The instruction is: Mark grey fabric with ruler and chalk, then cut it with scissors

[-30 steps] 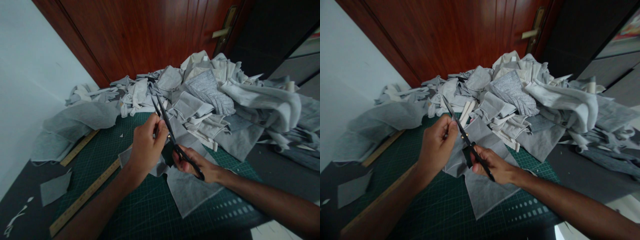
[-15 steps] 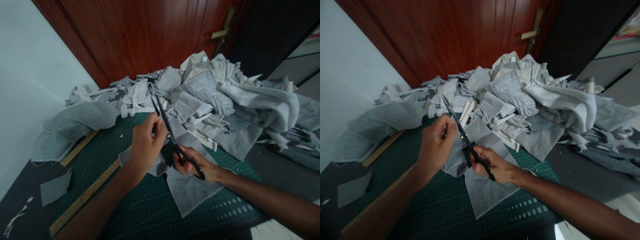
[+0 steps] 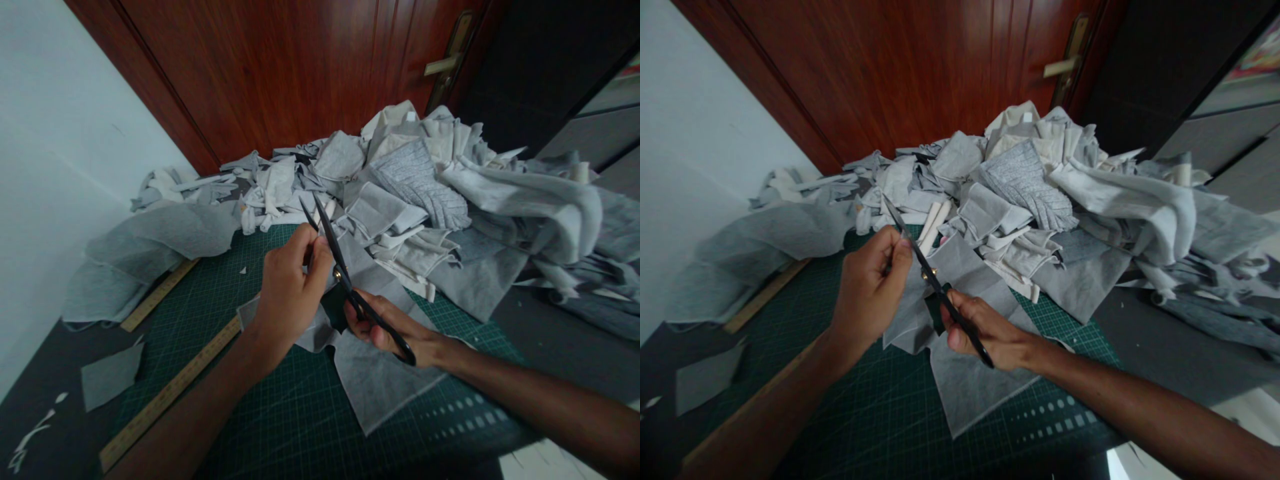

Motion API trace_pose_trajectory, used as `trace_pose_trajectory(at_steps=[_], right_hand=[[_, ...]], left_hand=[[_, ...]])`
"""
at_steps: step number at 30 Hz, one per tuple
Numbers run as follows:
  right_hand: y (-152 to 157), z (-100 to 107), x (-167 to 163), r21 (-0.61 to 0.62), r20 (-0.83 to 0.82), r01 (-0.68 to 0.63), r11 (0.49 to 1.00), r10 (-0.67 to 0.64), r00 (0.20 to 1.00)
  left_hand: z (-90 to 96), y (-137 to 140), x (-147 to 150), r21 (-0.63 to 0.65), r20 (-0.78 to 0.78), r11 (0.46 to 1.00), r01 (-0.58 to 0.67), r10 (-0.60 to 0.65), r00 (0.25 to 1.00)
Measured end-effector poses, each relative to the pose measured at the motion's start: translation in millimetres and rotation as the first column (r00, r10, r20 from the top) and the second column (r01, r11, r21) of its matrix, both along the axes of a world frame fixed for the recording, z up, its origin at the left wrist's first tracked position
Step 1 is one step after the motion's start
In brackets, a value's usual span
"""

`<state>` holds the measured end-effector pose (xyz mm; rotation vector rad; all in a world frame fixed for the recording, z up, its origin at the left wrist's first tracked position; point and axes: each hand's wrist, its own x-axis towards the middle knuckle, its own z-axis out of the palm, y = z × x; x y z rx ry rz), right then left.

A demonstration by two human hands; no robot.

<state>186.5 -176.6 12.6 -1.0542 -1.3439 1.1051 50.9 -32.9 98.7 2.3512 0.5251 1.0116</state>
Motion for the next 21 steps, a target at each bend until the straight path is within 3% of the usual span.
trace_pose_trajectory(at_steps=[21], right_hand=[[0.7, -5.2, -2.4, 0.025, -0.006, -0.029, 0.999, 0.029, 1.000]], left_hand=[[-2.5, 0.4, 1.6, -0.008, -0.013, 1.000, -0.020, 0.020, 1.000]])
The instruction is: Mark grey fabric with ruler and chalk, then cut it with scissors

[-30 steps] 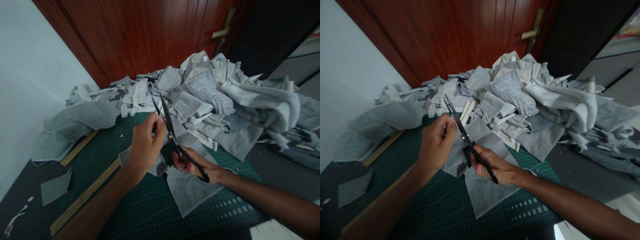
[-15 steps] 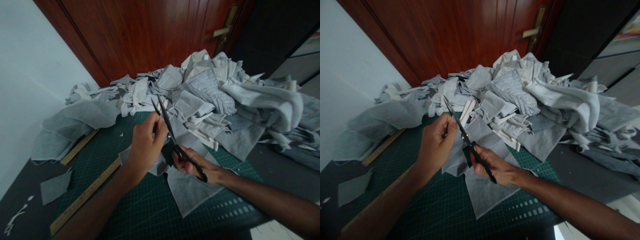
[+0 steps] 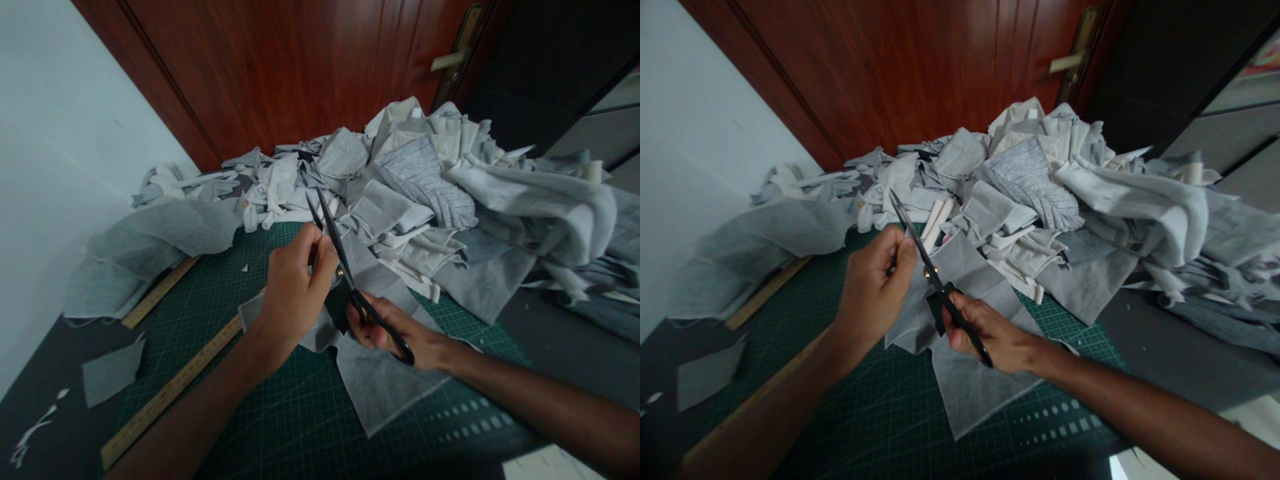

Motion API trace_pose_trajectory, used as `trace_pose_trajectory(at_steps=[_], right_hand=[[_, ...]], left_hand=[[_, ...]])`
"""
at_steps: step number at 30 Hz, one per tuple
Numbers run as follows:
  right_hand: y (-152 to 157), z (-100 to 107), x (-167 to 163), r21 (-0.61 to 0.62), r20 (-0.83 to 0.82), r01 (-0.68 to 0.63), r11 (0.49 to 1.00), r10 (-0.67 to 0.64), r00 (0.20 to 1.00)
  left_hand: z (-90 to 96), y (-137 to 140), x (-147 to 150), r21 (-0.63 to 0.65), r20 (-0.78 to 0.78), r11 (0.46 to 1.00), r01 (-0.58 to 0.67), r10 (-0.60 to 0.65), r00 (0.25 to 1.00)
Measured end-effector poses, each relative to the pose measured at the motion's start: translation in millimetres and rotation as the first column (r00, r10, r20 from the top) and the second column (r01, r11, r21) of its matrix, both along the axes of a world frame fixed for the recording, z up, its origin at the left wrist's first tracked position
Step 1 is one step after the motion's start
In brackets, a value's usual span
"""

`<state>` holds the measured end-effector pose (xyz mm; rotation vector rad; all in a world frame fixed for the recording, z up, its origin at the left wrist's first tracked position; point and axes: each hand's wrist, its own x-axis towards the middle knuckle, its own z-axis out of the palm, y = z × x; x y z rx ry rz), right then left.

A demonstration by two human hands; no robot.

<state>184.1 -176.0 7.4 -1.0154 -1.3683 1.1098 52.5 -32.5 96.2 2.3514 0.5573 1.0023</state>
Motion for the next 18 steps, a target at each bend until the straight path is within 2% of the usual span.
trace_pose_trajectory(at_steps=[18], right_hand=[[0.0, -1.6, 1.8, -0.043, -0.015, 0.023, 0.999, -0.024, 1.000]], left_hand=[[1.1, -1.0, 0.2, 0.004, 0.025, 1.000, 0.014, -0.014, 1.000]])
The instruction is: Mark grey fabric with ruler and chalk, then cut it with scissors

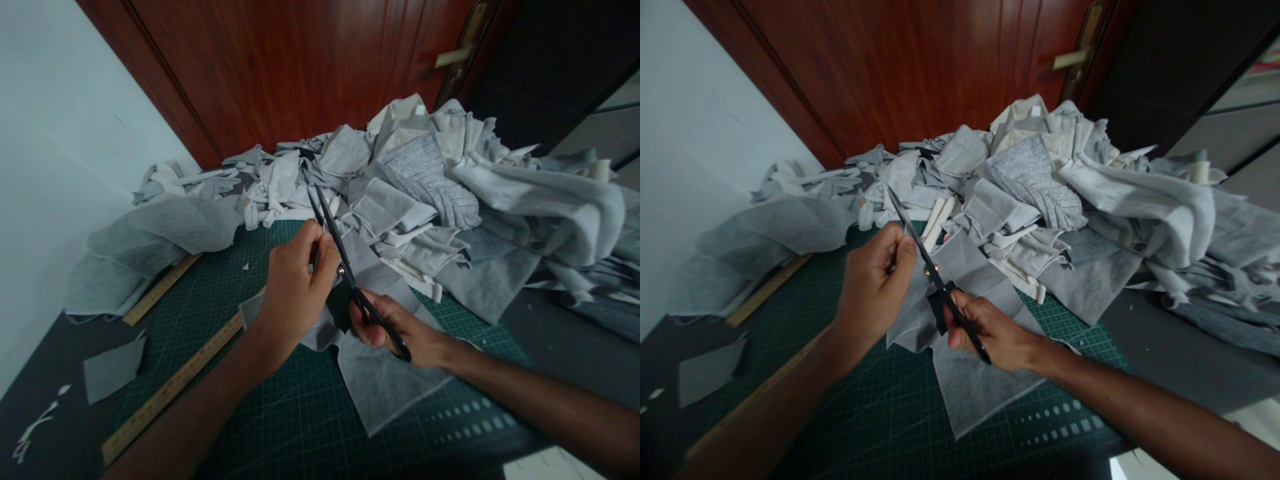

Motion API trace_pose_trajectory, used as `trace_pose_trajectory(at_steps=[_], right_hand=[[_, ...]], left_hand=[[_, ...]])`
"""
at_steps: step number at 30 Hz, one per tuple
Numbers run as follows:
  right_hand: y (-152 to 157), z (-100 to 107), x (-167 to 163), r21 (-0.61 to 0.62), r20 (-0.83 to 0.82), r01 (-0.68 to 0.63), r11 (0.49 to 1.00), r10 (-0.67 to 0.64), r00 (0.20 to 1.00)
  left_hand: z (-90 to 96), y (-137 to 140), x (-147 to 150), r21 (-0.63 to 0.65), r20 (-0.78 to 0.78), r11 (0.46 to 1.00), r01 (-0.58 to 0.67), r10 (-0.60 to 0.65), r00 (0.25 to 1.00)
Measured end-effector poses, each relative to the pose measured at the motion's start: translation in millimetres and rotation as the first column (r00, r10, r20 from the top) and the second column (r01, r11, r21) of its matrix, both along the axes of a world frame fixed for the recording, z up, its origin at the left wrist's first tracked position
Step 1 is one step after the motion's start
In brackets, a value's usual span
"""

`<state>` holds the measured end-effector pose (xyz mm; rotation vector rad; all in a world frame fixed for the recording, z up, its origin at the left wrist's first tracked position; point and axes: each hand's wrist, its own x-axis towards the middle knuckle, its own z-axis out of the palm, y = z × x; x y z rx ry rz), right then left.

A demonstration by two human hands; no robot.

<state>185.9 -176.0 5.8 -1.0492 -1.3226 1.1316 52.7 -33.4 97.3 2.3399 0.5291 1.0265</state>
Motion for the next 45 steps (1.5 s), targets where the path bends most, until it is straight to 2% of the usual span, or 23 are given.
trace_pose_trajectory(at_steps=[8, 12, 16, 19, 26, 35, 45], right_hand=[[1.0, -0.8, 1.4, -0.008, 0.010, 0.009, 1.000, -0.009, 1.000], [0.7, -1.0, 0.4, -0.028, -0.049, 0.021, 0.999, -0.023, 0.999], [-0.1, -1.8, 0.6, -0.034, -0.120, -0.039, 0.999, 0.035, 0.992], [-0.3, -1.5, 1.9, -0.002, -0.093, -0.066, 0.998, 0.065, 0.994], [-0.8, 6.1, 3.2, 0.023, 0.056, -0.022, 0.999, 0.021, 0.998], [1.0, 3.2, 1.7, -0.045, -0.017, -0.025, 0.999, 0.025, 1.000], [1.5, 0.4, 1.5, -0.043, -0.064, -0.043, 0.998, 0.040, 0.997]], left_hand=[[0.0, 2.3, -1.2, 0.016, 0.024, 1.000, 0.008, -0.009, 1.000], [0.4, 4.0, -1.5, 0.023, 0.033, 1.000, 0.019, -0.020, 0.999], [0.4, 4.2, -0.9, 0.037, 0.036, 0.999, 0.013, -0.014, 0.999], [0.3, 3.6, -0.4, 0.036, 0.034, 0.999, 0.025, -0.027, 0.999], [0.3, 4.6, 0.0, 0.012, 0.031, 0.999, 0.035, -0.036, 0.999], [1.8, 4.3, -2.2, -0.003, 0.016, 1.000, 0.014, -0.014, 1.000], [2.5, 5.1, -0.6, 0.012, 0.024, 1.000, 0.013, -0.013, 1.000]])
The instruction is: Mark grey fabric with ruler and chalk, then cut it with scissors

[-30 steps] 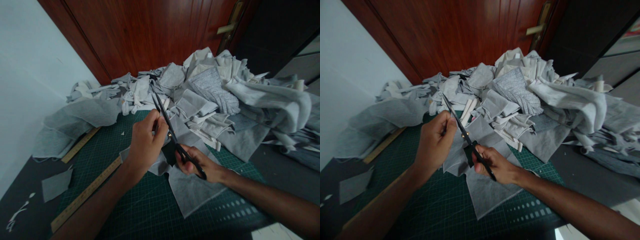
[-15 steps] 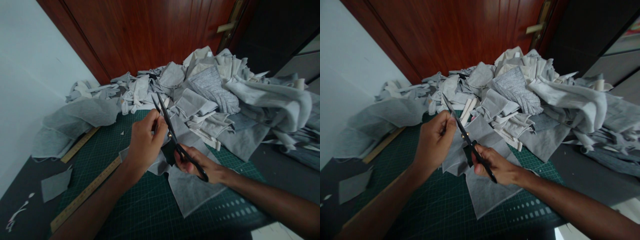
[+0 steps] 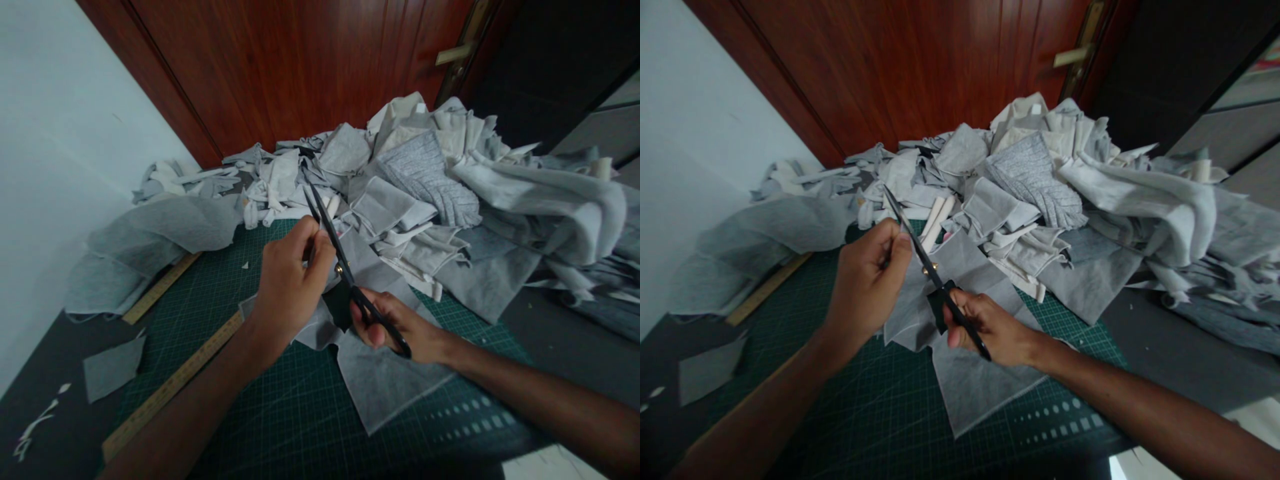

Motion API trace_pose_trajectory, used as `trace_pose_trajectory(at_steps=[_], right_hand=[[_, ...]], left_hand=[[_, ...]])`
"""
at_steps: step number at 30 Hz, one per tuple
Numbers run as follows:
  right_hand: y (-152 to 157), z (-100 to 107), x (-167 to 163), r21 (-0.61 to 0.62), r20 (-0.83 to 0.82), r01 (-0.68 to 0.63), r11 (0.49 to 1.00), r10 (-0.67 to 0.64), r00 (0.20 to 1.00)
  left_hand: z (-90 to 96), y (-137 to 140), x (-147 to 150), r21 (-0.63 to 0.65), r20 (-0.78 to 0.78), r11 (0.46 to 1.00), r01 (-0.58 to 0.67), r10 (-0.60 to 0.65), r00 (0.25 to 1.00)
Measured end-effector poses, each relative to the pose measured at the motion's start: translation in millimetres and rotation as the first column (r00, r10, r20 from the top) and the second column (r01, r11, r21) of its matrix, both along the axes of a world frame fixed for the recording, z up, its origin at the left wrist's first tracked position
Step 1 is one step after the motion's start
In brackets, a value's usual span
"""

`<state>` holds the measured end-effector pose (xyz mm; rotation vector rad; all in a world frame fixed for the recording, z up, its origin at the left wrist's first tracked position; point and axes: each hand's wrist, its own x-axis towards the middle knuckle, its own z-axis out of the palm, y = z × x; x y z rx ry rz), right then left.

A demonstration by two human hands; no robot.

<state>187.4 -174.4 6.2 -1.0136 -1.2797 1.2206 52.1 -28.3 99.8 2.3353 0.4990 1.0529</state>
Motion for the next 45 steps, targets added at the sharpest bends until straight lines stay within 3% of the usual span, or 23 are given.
trace_pose_trajectory(at_steps=[8, 14, 18, 23, 25, 30, 36, 45], right_hand=[[-0.5, -6.1, -1.9, -0.052, -0.056, 0.031, 0.998, -0.034, 0.998], [1.2, -1.4, -3.0, -0.053, -0.104, 0.096, 0.994, -0.101, 0.989], [3.2, -1.0, -0.1, -0.053, -0.105, 0.189, 0.981, -0.193, 0.976], [4.1, -2.9, 2.4, -0.050, -0.134, 0.232, 0.971, -0.237, 0.962], [3.3, -1.3, 2.7, -0.023, -0.121, 0.258, 0.966, -0.259, 0.958], [1.0, 11.3, 2.6, 0.101, -0.041, 0.332, 0.938, -0.330, 0.943], [7.2, 19.3, 1.4, 0.002, -0.086, 0.368, 0.930, -0.366, 0.927], [18.9, 4.0, 3.2, -0.039, -0.165, 0.411, 0.911, -0.411, 0.897]], left_hand=[[-0.4, 0.8, -1.1, -0.030, -0.010, 1.000, -0.009, 0.008, 1.000], [1.1, 4.5, 2.5, -0.212, -0.023, 0.976, 0.045, -0.052, 0.998], [-1.5, 7.9, 3.4, -0.392, 0.019, 0.915, 0.090, -0.090, 0.996], [-12.3, 8.0, 2.6, -0.614, 0.086, 0.780, 0.119, -0.083, 0.993], [-16.2, 8.2, 2.7, -0.652, 0.082, 0.750, 0.107, -0.070, 0.994], [-20.2, 10.1, 3.0, -0.609, 0.043, 0.787, 0.098, -0.091, 0.995], [-25.6, 7.5, 6.0, -0.521, -0.046, 0.848, 0.098, -0.143, 0.989], [-53.3, 0.0, 3.0, -0.485, -0.059, 0.873, 0.050, -0.090, 0.994]])
